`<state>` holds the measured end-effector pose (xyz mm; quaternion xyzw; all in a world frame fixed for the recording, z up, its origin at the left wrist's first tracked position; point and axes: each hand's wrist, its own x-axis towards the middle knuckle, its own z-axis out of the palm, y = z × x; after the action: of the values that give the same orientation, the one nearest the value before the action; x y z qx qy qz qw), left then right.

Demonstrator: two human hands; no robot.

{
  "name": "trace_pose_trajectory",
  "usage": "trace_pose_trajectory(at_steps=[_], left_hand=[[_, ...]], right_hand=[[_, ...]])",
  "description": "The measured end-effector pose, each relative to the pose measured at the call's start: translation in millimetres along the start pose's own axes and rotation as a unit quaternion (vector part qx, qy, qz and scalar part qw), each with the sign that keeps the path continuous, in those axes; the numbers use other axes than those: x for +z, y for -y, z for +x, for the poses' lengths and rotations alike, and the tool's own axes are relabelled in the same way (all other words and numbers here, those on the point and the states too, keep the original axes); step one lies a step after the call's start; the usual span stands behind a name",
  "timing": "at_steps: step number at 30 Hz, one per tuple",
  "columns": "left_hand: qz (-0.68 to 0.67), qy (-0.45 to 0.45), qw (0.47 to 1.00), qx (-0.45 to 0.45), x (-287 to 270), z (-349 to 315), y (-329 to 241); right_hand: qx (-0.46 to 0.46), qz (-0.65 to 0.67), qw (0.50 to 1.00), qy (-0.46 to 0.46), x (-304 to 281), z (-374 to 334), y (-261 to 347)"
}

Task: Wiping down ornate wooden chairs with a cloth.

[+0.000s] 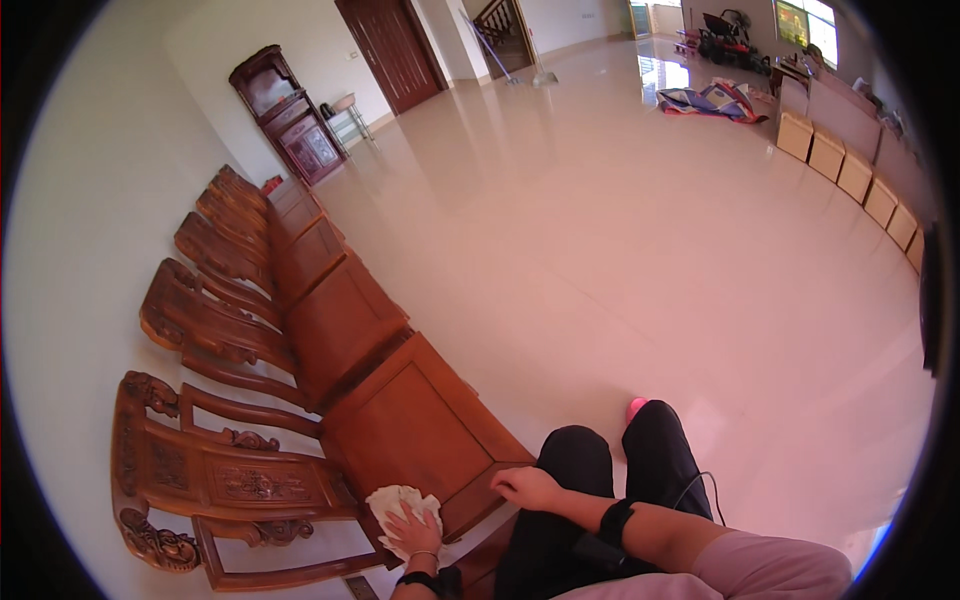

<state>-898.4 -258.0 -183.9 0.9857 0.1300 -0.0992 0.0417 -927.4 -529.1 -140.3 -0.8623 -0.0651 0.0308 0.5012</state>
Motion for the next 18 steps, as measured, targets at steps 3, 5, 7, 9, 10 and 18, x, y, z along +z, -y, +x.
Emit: trace_pose_trajectory(at_steps=[3, 5, 7, 9, 10, 18], left_hand=[[-0.010, 0.030, 1.000, -0.003, 2.5, -17.4, -6.3], [-0.019, 0.039, 0.999, 0.013, 0.4, -22.2, -3.5], [-0.040, 0.065, 0.997, 0.023, -2.0, -26.7, -3.9], [-0.043, 0.073, 0.996, 0.028, -4.5, -29.7, -1.2], [-0.045, 0.083, 0.995, 0.030, -3.8, -30.6, 0.1], [-0.059, 0.070, 0.994, 0.068, 8.1, -42.8, 12.0]], right_hand=[[-0.008, 0.002, 1.000, -0.016, -0.8, -1.1, -2.8], [-0.005, 0.002, 1.000, -0.018, -3.8, -1.8, -3.8], [-0.011, 0.011, 1.000, -0.024, -6.0, -3.2, -3.7], [-0.015, 0.019, 0.999, -0.030, -5.2, -3.4, -5.5], [-0.017, 0.027, 0.999, -0.036, -3.9, -3.3, -7.5], [-0.017, 0.069, 0.997, -0.031, -5.9, -4.1, -1.9]])
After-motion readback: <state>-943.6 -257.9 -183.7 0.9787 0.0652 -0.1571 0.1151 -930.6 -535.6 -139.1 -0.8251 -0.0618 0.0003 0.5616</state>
